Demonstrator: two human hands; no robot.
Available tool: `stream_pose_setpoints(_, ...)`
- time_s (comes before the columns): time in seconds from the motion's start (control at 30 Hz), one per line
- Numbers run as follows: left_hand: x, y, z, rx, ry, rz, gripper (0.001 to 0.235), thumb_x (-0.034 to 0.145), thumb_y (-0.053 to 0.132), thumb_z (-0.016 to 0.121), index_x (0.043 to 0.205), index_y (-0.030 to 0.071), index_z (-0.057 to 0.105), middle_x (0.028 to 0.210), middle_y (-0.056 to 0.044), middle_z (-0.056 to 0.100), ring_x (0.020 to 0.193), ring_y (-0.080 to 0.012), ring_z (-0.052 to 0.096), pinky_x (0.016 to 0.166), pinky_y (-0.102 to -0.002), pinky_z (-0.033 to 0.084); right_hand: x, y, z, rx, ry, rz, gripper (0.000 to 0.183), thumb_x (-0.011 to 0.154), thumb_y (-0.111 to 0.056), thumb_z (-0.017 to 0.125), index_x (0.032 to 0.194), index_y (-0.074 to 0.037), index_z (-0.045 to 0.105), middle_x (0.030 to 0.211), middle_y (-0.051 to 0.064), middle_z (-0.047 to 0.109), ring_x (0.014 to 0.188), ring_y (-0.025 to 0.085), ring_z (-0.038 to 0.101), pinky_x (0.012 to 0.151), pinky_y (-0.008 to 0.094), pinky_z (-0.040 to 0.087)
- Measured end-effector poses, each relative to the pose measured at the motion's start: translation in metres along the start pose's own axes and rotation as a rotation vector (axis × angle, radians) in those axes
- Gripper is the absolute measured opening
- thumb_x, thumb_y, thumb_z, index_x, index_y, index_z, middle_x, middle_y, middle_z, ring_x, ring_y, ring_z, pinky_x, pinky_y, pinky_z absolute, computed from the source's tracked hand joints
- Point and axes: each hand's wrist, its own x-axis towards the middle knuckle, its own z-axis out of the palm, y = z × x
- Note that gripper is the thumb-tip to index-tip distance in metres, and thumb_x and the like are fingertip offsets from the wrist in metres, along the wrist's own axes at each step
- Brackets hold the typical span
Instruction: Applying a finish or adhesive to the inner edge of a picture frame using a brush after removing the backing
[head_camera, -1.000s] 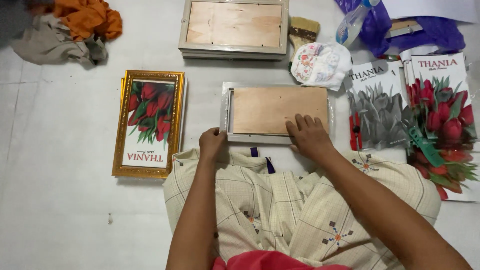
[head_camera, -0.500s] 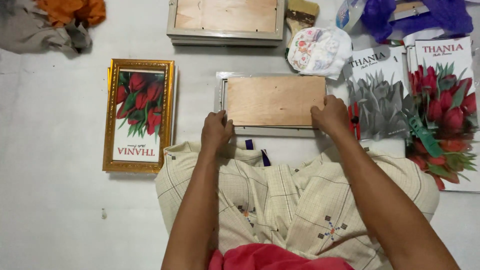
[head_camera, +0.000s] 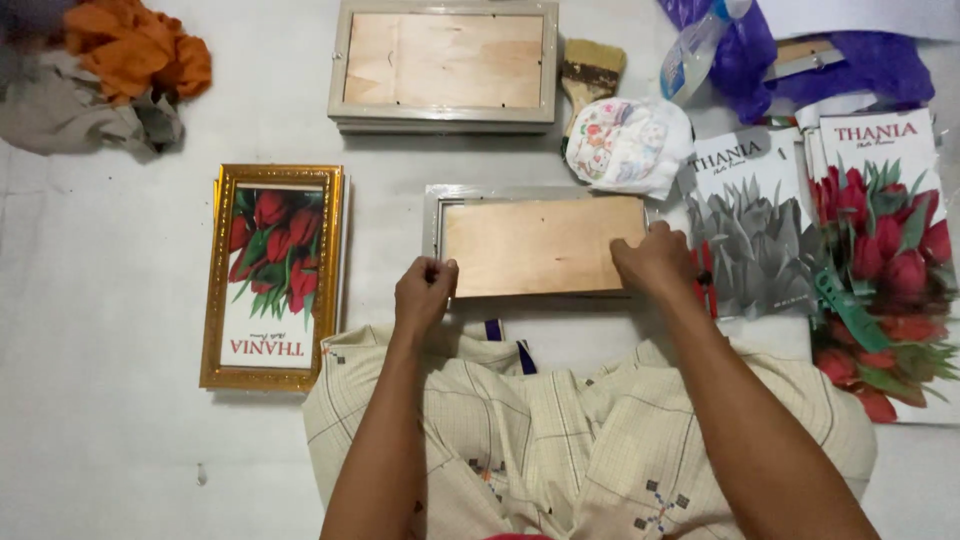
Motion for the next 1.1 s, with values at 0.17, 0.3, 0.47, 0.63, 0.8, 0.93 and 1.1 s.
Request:
stream_pose_setpoints(0.17,-0.003,0.011,-0.008,-0.074,-0.019,-0.029,0.048,0.089,0.057,0.071,0.086,0.010,0.065,0.074,-0.012,0.067,0.078,-0.0281,0.069,0.073,-0.039,0.052,-0.009,-0.022,-0.015,0.024,-0.066,0.049,0.081,0.080,-0.050,0.065,0.142,0.001,0.057,0.135,0.028,0.058,0.127,0.050,0.059,0.101,0.060,0.049)
stream_pose_setpoints(0.3,-0.002,0.009,-0.008,-0.166,0.001,-0.017,0.049,0.084,0.056,0.078,0.077,0.011,0.061,0.062,-0.011,0.062,0.064,-0.0218,0.065,0.061,-0.033,0.048,-0.028,-0.039,-0.035,0.043,-0.139,0.044,0.088,0.076,-0.051,0.068,0.141,0.007,0.056,0.133,0.031,0.061,0.128,0.049,0.059,0.102,0.059,0.048)
stream_pose_setpoints(0.47,0.003,0.010,-0.010,-0.234,0.019,0.003,0.049,0.086,0.053,0.080,0.077,0.009,0.060,0.059,-0.011,0.060,0.059,-0.0195,0.061,0.055,-0.031,0.045,-0.026,-0.042,-0.042,0.071,-0.151,0.006,0.092,0.075,-0.056,0.072,0.139,0.008,0.056,0.132,0.032,0.063,0.127,0.049,0.060,0.100,0.061,0.048)
stream_pose_setpoints(0.63,-0.007,0.028,-0.026,-0.468,0.004,-0.017,0.045,0.092,0.038,0.080,0.110,0.004,0.057,0.066,-0.009,0.064,0.055,-0.0173,0.063,0.048,-0.027,0.047,-0.041,-0.063,-0.049,0.254,-0.133,-0.095,0.092,0.082,-0.044,0.072,0.157,0.000,0.042,0.143,0.032,0.056,0.134,0.045,0.055,0.109,0.054,0.046)
stream_pose_setpoints(0.8,0.002,0.038,-0.041,-0.909,-0.055,0.026,0.056,0.102,0.023,0.059,0.145,-0.003,0.035,0.103,-0.018,0.070,0.080,-0.0223,0.076,0.065,-0.025,0.066,-0.062,-0.087,-0.061,0.655,-0.210,-0.185,0.077,0.094,-0.016,0.063,0.162,-0.003,0.031,0.121,0.036,0.063,0.084,0.037,0.072,0.062,0.040,0.064)
stream_pose_setpoints(0.93,0.039,0.025,-0.041,-1.027,-0.055,0.033,0.055,0.101,0.025,0.064,0.146,0.004,0.041,0.102,-0.020,0.073,0.076,-0.0286,0.078,0.063,-0.029,0.068,-0.025,-0.057,-0.026,0.905,-0.260,-0.224,0.075,0.096,-0.013,0.063,0.162,-0.006,0.028,0.105,0.030,0.065,0.064,0.035,0.073,0.052,0.040,0.065)
stream_pose_setpoints(1.1,0.062,0.069,-0.040,-1.147,0.038,0.030,0.053,0.104,0.022,0.059,0.150,0.004,0.039,0.102,-0.019,0.072,0.081,-0.0291,0.079,0.069,-0.030,0.070,-0.018,-0.050,-0.024,1.245,-0.266,-0.158,0.073,0.101,-0.021,0.064,0.159,0.000,0.025,0.122,0.026,0.065,0.093,0.035,0.075,0.074,0.041,0.067)
